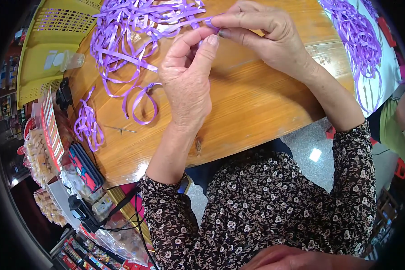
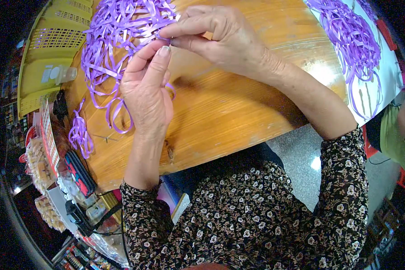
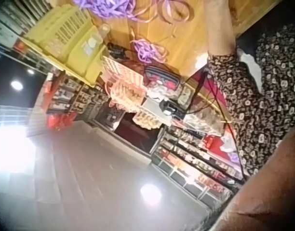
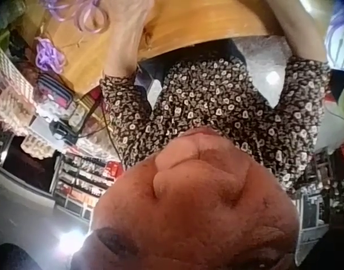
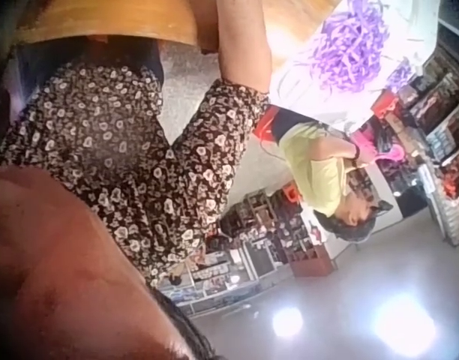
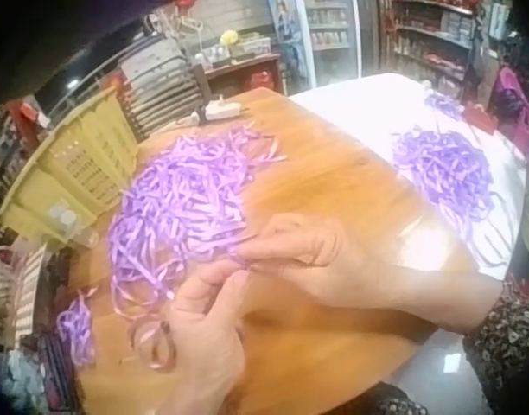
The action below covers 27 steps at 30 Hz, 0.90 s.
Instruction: The person picks up a purple ribbon and rolls it into a small coil by hand before threading another ribbon through it to tie a knot.
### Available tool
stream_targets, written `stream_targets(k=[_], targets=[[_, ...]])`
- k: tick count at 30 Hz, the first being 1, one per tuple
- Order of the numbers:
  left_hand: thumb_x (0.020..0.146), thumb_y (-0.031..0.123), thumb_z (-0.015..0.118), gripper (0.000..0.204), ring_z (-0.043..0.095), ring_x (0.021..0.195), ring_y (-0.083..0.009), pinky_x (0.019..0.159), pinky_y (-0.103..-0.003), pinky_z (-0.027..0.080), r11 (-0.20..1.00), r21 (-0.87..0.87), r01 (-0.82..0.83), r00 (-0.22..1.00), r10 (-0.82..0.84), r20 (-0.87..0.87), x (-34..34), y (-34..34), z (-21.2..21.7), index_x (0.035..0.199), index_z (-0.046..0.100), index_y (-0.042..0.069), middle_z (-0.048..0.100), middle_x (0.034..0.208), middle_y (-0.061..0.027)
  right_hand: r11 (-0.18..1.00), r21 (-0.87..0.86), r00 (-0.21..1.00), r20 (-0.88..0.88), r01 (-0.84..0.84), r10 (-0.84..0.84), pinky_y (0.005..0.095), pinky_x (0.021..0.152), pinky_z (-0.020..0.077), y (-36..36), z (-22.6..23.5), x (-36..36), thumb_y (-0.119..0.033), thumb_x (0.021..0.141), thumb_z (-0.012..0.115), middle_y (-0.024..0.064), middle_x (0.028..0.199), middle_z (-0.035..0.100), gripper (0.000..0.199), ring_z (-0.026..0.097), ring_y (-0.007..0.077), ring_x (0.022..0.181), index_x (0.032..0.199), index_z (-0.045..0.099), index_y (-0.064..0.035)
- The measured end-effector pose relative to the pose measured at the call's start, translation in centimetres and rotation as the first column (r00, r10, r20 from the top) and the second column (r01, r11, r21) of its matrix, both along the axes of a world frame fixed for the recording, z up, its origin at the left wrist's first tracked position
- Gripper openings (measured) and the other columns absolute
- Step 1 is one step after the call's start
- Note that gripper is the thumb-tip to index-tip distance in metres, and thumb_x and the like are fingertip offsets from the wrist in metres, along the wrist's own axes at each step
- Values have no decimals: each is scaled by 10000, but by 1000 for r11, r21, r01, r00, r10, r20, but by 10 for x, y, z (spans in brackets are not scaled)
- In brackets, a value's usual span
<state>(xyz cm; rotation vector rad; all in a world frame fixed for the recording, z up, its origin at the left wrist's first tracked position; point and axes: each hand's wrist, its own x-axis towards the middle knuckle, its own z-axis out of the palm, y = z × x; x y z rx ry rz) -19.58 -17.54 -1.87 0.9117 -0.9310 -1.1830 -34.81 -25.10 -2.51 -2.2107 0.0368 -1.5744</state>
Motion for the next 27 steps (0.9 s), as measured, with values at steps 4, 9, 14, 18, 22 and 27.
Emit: stream_targets(k=[4, 9, 14, 18, 22, 27], targets=[[809, 42, 649, 118, 479, 684, -24, 617, -145, 377, 1000, 24, 4, 1000, -4, 19, -2, 2, -1, 924, 638, 15, 573, 781, 38, 993, -21, 993, 22, 118, -117, 278, 642, 465, 9, -6, -1, -2, 764, 634, 91, 798, 618, 196, 603, 212, 734, 958, 648, -25], [810, 58, 656, 104, 485, 684, -18, 610, -143, 375, 999, 52, -1, 1000, 0, 25, 2, 3, -1, 901, 632, 14, 581, 783, 32, 932, -6, 914, -194, 361, -356, 282, 637, 470, 32, 29, 0, -20, 748, 657, 93, 780, 618, 194, 604, 207, 728, 939, 630, -23], [810, 62, 655, 110, 484, 674, -16, 589, -146, 366, 999, 29, 22, 997, -20, -71, 2, 1, -1, 900, 621, 9, 587, 789, 28, 815, 393, 870, -426, 425, -249, 273, 684, 480, 46, 39, -4, -27, 767, 649, 79, 840, 632, 208, 608, 179, 770, 970, 605, -19], [813, 56, 643, 120, 485, 669, -10, 550, -154, 343, 986, 16, 167, 963, -159, -216, 5, 1, 1, 919, 615, 11, 593, 789, 19, 391, 920, 982, -84, 12, 168, 257, 800, 466, 36, 38, -9, -29, 822, 602, 55, 991, 618, 254, 585, 133, 873, 1072, 571, 1], [808, 55, 638, 121, 443, 598, -3, 501, -163, 303, 978, 21, 210, 953, -200, -228, 4, 1, 5, 916, 617, 4, 591, 762, 16, 125, 974, 942, 141, -187, 305, 253, 855, 447, 34, 36, -14, -34, 844, 579, 48, 1038, 609, 279, 565, 111, 923, 1118, 558, 9], [808, 67, 635, 128, 373, 531, -13, 469, -170, 271, 950, 120, 290, 925, -246, -289, 13, -3, 0, 903, 622, -19, 576, 713, 23, 737, 633, 906, -418, 237, 67, 287, 789, 450, 47, 53, -12, -15, 806, 586, 61, 957, 613, 264, 578, 179, 879, 1070, 584, -1]])
